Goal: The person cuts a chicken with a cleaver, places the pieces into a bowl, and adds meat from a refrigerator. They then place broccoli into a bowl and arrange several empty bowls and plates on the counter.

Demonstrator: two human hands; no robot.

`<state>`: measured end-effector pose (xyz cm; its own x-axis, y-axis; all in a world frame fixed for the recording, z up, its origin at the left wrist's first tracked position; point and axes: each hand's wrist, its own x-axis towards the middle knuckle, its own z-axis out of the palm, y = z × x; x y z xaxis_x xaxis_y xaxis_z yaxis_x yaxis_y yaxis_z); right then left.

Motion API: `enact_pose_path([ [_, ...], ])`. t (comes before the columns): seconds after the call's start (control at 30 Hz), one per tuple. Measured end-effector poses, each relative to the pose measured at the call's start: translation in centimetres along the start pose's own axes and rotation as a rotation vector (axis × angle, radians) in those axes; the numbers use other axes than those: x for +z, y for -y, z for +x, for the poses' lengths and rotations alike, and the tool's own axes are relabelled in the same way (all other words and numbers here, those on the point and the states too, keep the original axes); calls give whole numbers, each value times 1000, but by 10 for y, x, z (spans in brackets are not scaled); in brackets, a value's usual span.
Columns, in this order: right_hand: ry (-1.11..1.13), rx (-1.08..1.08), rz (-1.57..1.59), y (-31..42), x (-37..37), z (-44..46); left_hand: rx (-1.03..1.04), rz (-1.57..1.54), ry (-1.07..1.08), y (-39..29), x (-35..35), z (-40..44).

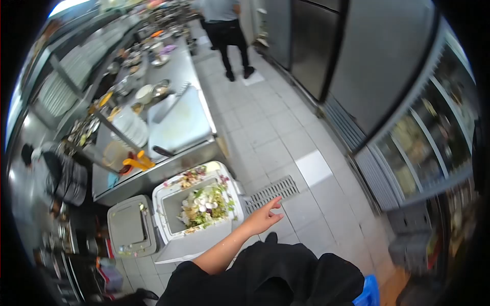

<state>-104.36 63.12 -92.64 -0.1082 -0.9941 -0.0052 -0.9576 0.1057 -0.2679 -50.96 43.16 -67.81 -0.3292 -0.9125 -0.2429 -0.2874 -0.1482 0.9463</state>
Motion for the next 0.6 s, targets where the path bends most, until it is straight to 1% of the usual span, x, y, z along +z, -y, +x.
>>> enact_pose_path([
  [0.1, 72, 8, 152, 22, 15, 138, -14, -3, -196, 6, -41, 17],
  [0.17, 126, 25, 251, 42, 28, 225, -116, 30, -328, 15, -61, 28],
  [0.23, 181, 54, 343, 66, 35, 308, -142, 15, -416, 40, -72, 47],
  [0.3, 235, 93, 423, 82, 39, 388, -283, -183, -442, 47, -76, 74],
  [0.33, 269, 114, 455, 84, 40, 426, -279, -192, -474, 50, -76, 93],
  [0.4, 342, 159, 511, 94, 36, 499, -354, -175, -459, 47, -79, 130],
  [0.43, 382, 187, 543, 102, 38, 531, -356, -180, -487, 37, -82, 148],
  [0.5, 462, 242, 607, 128, 41, 595, -339, -325, -465, 9, -92, 188],
  [0.53, 504, 270, 628, 141, 41, 628, -268, -317, -485, 1, -99, 206],
  [0.6, 584, 326, 645, 164, 32, 691, -245, -313, -559, -10, -119, 233],
])
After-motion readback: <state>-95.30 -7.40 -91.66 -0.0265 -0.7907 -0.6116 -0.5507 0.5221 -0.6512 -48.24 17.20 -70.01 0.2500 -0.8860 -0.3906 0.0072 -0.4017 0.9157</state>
